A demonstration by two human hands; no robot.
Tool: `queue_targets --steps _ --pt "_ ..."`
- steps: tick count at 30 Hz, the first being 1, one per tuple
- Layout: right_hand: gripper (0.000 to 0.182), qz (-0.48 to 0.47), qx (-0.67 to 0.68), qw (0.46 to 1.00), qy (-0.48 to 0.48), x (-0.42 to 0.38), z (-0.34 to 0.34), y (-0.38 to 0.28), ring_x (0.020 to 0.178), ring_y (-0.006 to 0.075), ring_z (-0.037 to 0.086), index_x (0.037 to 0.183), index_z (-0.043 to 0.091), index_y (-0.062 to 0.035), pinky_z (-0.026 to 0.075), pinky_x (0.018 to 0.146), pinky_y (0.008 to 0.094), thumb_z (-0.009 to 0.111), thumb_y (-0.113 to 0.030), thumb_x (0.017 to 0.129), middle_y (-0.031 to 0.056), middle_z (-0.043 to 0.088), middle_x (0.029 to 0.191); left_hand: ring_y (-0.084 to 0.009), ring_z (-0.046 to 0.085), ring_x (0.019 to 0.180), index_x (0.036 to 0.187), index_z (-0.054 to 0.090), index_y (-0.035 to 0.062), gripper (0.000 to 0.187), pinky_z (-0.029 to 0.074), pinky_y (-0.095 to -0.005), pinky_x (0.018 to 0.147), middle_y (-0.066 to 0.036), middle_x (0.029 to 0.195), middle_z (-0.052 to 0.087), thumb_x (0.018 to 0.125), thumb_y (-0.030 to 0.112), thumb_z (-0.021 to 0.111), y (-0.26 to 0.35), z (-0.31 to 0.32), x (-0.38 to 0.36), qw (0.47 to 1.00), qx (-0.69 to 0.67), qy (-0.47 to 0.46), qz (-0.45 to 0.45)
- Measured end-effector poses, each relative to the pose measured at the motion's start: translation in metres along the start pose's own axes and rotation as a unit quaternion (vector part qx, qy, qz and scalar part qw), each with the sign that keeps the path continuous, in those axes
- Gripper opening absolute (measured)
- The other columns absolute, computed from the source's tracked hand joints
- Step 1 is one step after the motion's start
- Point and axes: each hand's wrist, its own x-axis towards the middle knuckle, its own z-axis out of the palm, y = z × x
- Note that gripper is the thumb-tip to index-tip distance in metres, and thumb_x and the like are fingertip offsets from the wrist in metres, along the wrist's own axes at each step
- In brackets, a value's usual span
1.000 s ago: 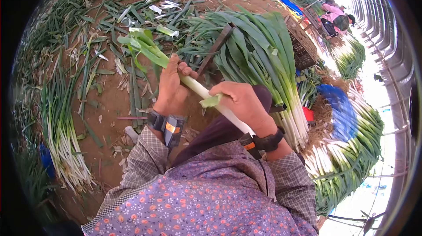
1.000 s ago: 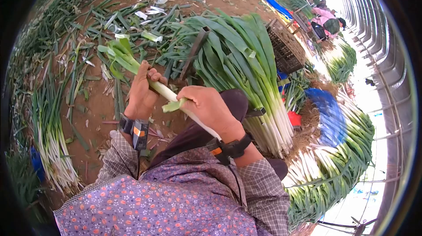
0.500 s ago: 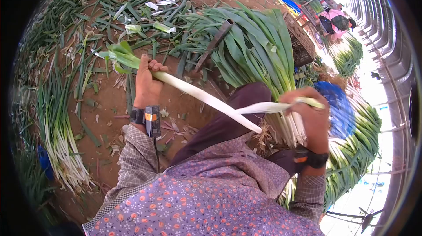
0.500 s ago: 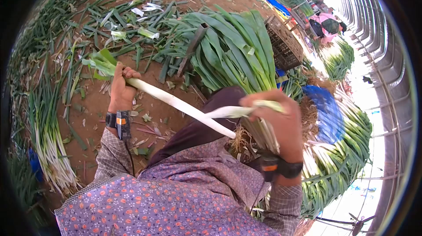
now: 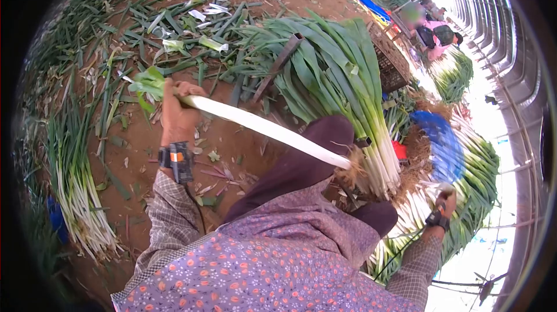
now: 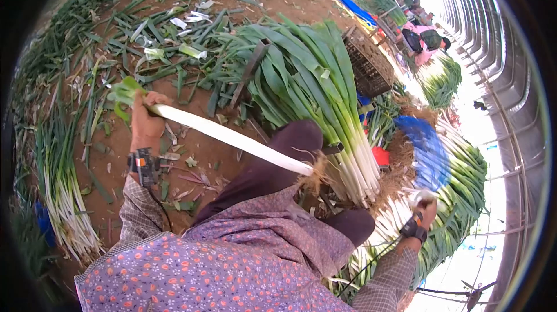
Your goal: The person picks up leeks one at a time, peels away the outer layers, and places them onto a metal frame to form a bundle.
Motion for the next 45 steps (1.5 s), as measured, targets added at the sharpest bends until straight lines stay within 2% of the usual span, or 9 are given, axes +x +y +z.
queue_targets --steps 1,4,7,10,15,23,29,38,45 --pt "0.019 -0.002 0.035 0.998 -0.048 0.029 0.019 0.018 0.089 0.0214 0.065 0.106 0.065 -0.0016 0.055 0.08 0.0331 0.057 -0.015 0.095 0.0087 0.067 0.101 -0.0116 0.042 0.057 0.083 0.043 0.011 0.032 0.045 -0.032 0.063 0.002 0.064 0.039 0.1 0.036 0.054 -0.017 0.008 -0.005 1.0 0.016 0.005 0.006" --pt "0.058 -0.164 -0.276 0.922 -0.218 -0.165 0.404 -0.028 0.112 0.0244 0.059 0.142 0.043 -0.0018 0.049 0.094 0.0347 0.063 -0.012 0.088 0.0137 0.045 0.143 -0.0137 0.044 0.057 0.082 0.043 0.0098 0.045 0.048 -0.0374 0.073 0.0 0.063 0.04 0.1 0.05 0.045 -0.061 0.027 -0.01 0.997 0.069 0.022 0.021" --pt "0.058 -0.287 -0.466 0.737 -0.396 -0.241 0.495 -0.027 0.117 0.0276 0.057 0.144 0.038 -0.0006 0.044 0.102 0.039 0.058 -0.015 0.091 0.0159 0.048 0.142 -0.0198 0.047 0.061 0.069 0.041 0.01 0.06 0.043 -0.0459 0.1 -0.003 0.065 0.043 0.099 0.061 0.031 -0.086 0.04 -0.019 0.998 0.043 -0.043 -0.011" --pt "0.052 -0.272 -0.473 0.562 -0.622 -0.264 0.482 0.024 0.115 0.03 0.059 0.14 0.042 0.0013 0.043 0.102 0.0401 0.055 -0.015 0.092 0.0184 0.054 0.136 -0.019 0.05 0.066 0.069 0.039 0.0094 0.061 0.05 -0.0446 0.089 -0.004 0.066 0.046 0.098 0.063 0.034 -0.105 0.066 -0.037 0.998 0.038 -0.017 0.037" --pt "0.043 0.223 -0.465 0.617 -0.594 -0.299 0.467 0.046 0.094 0.0373 0.063 0.131 0.052 -0.0005 0.05 0.088 0.0385 0.057 -0.012 0.09 0.0202 0.067 0.108 -0.0185 0.044 0.068 0.074 0.043 0.0083 0.066 0.048 -0.039 0.093 -0.004 0.072 0.046 0.093 0.07 0.034 -0.099 0.047 -0.025 0.985 -0.016 -0.17 -0.006" --pt "0.047 -0.188 -0.501 0.632 -0.56 -0.295 0.444 0.045 0.09 0.0374 0.062 0.129 0.057 -0.0085 0.05 0.077 0.0413 0.064 -0.008 0.083 0.0168 0.064 0.104 -0.0242 0.053 0.084 0.117 0.049 0.0005 0.049 0.049 -0.0425 0.09 -0.008 0.089 0.052 0.107 0.041 0.023 -0.124 0.047 -0.037 0.981 0.136 -0.14 0.016" --pt "0.051 -0.247 -0.57 0.607 -0.497 -0.292 0.439 0.041 0.084 0.0343 0.062 0.128 0.06 -0.0127 0.049 0.073 0.0425 0.069 -0.006 0.078 0.0127 0.062 0.093 -0.0331 0.059 0.111 0.133 0.04 -0.0007 0.039 0.049 -0.0449 0.099 -0.018 0.113 0.059 0.104 0.024 0.042 -0.102 0.028 -0.05 0.957 0.24 -0.155 -0.055" --pt "0.05 -0.178 -0.51 0.668 -0.512 -0.292 0.438 0.051 0.083 0.0319 0.062 0.125 0.063 -0.0112 0.049 0.074 0.0393 0.071 -0.003 0.076 0.0117 0.062 0.093 -0.0327 0.06 0.111 0.138 0.041 -0.0004 0.048 0.049 -0.0441 0.101 -0.016 0.112 0.06 0.09 -0.002 0.036 -0.103 0.039 -0.072 0.918 0.385 -0.086 0.023" --pt "0.056 -0.331 -0.554 0.61 -0.46 -0.291 0.428 0.053 0.085 0.0295 0.062 0.125 0.063 -0.0134 0.05 0.076 0.0387 0.072 -0.002 0.071 0.011 0.063 0.094 -0.0203 0.065 0.083 0.114 0.056 -0.0019 0.028 0.055 -0.0347 0.08 -0.01 0.093 0.064 0.102 0.021 0.046 -0.081 0.024 -0.08 0.898 0.436 -0.048 0.023"
